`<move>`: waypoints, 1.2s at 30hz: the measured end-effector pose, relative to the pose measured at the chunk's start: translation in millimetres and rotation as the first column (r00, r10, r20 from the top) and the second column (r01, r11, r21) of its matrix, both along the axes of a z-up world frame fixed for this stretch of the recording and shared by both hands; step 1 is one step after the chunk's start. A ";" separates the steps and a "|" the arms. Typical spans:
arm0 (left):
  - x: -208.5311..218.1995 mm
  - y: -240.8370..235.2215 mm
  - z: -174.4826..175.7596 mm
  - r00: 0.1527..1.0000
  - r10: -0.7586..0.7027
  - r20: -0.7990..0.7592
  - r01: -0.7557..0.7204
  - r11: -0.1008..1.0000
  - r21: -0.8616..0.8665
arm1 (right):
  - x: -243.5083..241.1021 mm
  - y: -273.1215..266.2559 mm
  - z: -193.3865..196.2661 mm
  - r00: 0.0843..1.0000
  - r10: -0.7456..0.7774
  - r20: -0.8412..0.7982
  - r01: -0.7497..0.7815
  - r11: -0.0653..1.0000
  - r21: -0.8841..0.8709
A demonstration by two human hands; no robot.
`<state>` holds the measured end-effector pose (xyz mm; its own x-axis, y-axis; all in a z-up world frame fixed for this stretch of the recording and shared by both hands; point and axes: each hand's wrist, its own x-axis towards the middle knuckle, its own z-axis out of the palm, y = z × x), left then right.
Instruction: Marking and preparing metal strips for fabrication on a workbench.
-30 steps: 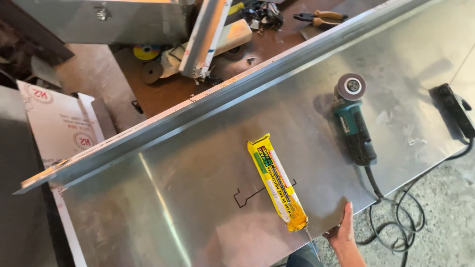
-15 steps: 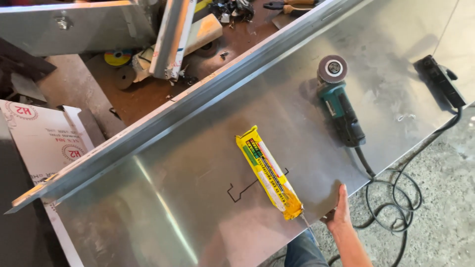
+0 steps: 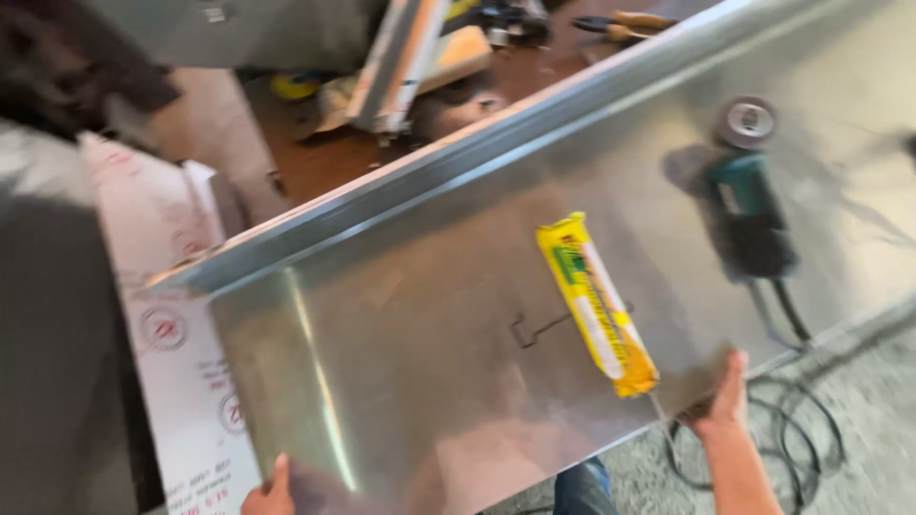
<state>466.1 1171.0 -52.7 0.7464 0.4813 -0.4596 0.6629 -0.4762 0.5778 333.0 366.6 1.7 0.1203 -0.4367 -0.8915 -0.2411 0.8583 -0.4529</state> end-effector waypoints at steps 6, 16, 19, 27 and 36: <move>39.4 -69.8 43.7 0.984 -0.057 -0.169 0.114 0.930 0.350 | 12.1 -2.4 -3.4 1.000 -0.013 -0.003 0.013 0.995 -0.094; 52.1 -90.8 87.4 0.948 -0.019 -0.317 0.100 0.965 0.242 | 5.9 -11.2 -26.1 0.997 0.062 0.048 -0.054 0.988 -0.144; 56.2 -75.0 87.2 0.911 -0.238 -0.338 0.360 0.859 0.364 | 15.9 -1.1 0.7 1.000 0.006 -0.029 -0.010 0.987 -0.162; 196.5 -181.9 205.0 0.869 -0.483 0.109 0.348 0.752 0.560 | 131.5 155.0 93.3 0.739 0.424 -0.524 -0.485 -0.205 -0.850; 434.0 -432.9 229.3 0.591 -0.725 0.355 0.461 0.664 0.589 | 271.9 231.7 59.4 0.484 0.358 -0.798 -0.607 -0.520 -0.601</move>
